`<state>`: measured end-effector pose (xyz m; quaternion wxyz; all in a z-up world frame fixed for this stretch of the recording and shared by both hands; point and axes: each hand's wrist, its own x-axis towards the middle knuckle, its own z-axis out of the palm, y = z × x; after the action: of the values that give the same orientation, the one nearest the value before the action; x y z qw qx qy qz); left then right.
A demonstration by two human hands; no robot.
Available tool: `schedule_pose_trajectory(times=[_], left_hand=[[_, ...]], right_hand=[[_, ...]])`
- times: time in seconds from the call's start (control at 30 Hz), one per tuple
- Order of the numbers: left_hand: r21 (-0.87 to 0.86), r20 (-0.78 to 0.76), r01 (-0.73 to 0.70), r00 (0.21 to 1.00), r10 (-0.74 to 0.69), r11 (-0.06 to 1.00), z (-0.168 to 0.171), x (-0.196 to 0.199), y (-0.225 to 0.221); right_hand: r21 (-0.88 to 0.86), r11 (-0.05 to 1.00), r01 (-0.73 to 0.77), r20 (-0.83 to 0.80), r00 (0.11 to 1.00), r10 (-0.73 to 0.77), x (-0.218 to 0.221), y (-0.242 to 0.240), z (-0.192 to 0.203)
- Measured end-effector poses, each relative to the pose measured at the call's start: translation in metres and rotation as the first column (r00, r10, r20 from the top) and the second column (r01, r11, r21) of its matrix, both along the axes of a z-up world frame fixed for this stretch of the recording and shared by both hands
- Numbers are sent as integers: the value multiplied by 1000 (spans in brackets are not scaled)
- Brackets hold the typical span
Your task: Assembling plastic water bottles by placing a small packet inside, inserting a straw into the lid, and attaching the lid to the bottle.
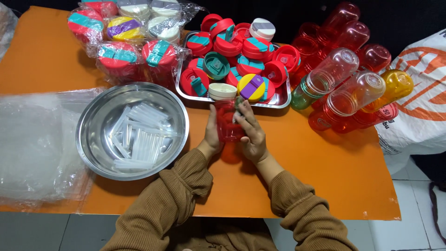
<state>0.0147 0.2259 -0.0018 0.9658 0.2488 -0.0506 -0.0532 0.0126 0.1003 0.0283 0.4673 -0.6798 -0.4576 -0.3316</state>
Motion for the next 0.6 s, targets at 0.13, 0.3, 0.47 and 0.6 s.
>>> schedule_pose_trajectory(times=[0.13,0.3,0.47,0.6], left_hand=[[-31,-41,-46,998,45,998,15,-4,6],[74,-40,-35,998,38,997,3,-13,0],[179,-67,21,998,-9,984,-7,-2,6],[101,-108,-35,993,46,994,17,-15,2]], right_hand=[[10,1000,-21,-22,1000,21,-10,6,-3],[-147,986,77,205,978,-45,-14,1,-11],[-180,978,105,229,971,-62,-7,4,-21],[-83,990,111,119,988,-101,5,-2,-28]])
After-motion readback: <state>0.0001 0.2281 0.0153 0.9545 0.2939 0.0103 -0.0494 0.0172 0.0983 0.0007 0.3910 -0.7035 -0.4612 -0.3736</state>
